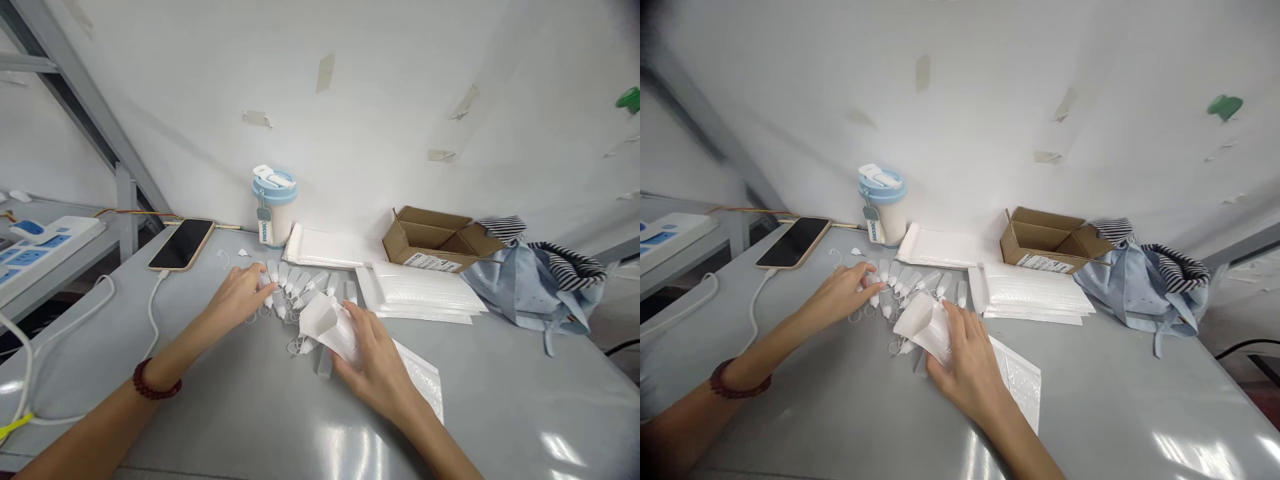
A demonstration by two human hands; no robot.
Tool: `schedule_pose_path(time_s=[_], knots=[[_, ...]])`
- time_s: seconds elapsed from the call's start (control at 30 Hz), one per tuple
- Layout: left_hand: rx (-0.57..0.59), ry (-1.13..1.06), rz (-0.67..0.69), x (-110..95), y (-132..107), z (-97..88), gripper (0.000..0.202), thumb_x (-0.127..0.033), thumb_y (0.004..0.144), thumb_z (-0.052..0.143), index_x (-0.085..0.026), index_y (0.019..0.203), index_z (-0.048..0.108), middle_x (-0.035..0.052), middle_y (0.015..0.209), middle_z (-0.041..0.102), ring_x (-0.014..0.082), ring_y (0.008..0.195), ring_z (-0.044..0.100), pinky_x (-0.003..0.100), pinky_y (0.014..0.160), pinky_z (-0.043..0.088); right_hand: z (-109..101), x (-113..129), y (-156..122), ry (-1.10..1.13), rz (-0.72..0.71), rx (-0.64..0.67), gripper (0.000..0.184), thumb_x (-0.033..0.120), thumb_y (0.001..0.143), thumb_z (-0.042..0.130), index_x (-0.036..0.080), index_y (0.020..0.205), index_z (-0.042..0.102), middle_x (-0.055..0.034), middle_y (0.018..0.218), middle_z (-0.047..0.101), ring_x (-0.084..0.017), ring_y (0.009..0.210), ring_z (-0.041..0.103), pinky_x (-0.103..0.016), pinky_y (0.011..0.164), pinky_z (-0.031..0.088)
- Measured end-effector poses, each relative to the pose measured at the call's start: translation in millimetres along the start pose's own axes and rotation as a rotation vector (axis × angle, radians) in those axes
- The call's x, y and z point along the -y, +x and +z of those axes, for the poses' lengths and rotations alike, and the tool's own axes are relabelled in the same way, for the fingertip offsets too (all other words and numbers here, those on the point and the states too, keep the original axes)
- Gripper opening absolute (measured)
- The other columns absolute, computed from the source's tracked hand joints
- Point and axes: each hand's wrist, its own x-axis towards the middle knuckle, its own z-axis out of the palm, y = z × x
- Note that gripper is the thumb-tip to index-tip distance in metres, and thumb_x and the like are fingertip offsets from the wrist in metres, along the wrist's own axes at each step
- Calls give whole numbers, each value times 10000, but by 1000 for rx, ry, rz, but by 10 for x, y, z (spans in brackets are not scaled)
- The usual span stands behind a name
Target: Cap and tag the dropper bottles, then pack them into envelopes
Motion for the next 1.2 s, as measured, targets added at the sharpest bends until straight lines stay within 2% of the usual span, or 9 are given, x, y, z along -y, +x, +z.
schedule_pose_path(time_s=[0.23, 0.37, 0.47, 0.6, 0.73, 0.87, 0.93, 1.03, 1.2], knots=[[-75, -165, -57, -130, -29, -116, 353, -451, 807, 482, -180, 1004, 591, 32, 791, 633, 210, 703, 613, 295, 628, 457, 29, -17, -6, -7, 11, 10, 624, 192, 780, 557, 181, 1342, 284, -141, 1224, 549, -307, 1061, 543, -473, 863, 486], [-96, -535, -92, -302, -118, -187, 329, -469, 794, 548, -185, 956, 578, 31, 853, 644, 168, 653, 617, 270, 580, 489, 36, -14, 9, -6, 12, 3, 626, 201, 778, 561, 197, 1342, 290, -132, 1213, 561, -305, 1052, 554, -470, 858, 490], [-50, -785, -65, -413, -209, -133, 293, -447, 770, 626, -187, 900, 583, 20, 823, 664, 162, 669, 633, 284, 652, 518, 42, -13, 9, 3, 5, -16, 622, 207, 782, 561, 192, 1340, 286, -137, 1207, 561, -305, 1056, 556, -466, 854, 496], [122, -917, 8, -505, -363, 83, 255, -416, 769, 653, -183, 863, 607, 42, 874, 708, 202, 799, 670, 321, 749, 540, 61, -30, -2, 20, -4, -58, 601, 213, 803, 540, 200, 1344, 278, -138, 1185, 561, -302, 1057, 562, -465, 852, 503], [182, -764, 181, -568, -476, 227, 203, -357, 828, 588, -204, 741, 688, 50, 999, 714, 229, 954, 638, 345, 855, 501, 79, -45, -5, 21, 9, -67, 592, 220, 811, 539, 205, 1342, 279, -138, 1179, 557, -302, 1061, 564, -474, 860, 502], [16, -494, 332, -464, -363, 109, 271, -316, 868, 499, -219, 698, 686, 45, 838, 717, 234, 943, 595, 347, 847, 464, 68, -41, -3, 25, 16, -52, 572, 218, 815, 537, 200, 1332, 292, -136, 1171, 563, -298, 1065, 561, -463, 861, 502], [-29, -315, 295, -306, -237, -30, 248, -324, 852, 487, -219, 722, 670, 49, 842, 709, 253, 926, 589, 363, 818, 455, 56, -35, -4, 20, 24, -47, 568, 225, 817, 539, 197, 1331, 299, -136, 1175, 564, -298, 1073, 559, -458, 864, 502], [-3, -89, 190, -9, -81, -229, 160, -323, 759, 529, -228, 775, 657, 56, 881, 695, 306, 962, 577, 392, 789, 446, 47, -30, -4, 11, 34, -42, 569, 229, 814, 540, 206, 1333, 308, -130, 1170, 573, -300, 1065, 567, -454, 849, 509], [92, -39, 125, 280, -50, -280, 138, -253, 656, 539, -255, 770, 617, 45, 846, 670, 312, 962, 573, 347, 694, 456, 68, -37, -1, 7, 21, -39, 565, 227, 811, 540, 213, 1330, 317, -126, 1179, 576, -305, 1064, 570, -467, 849, 507]])
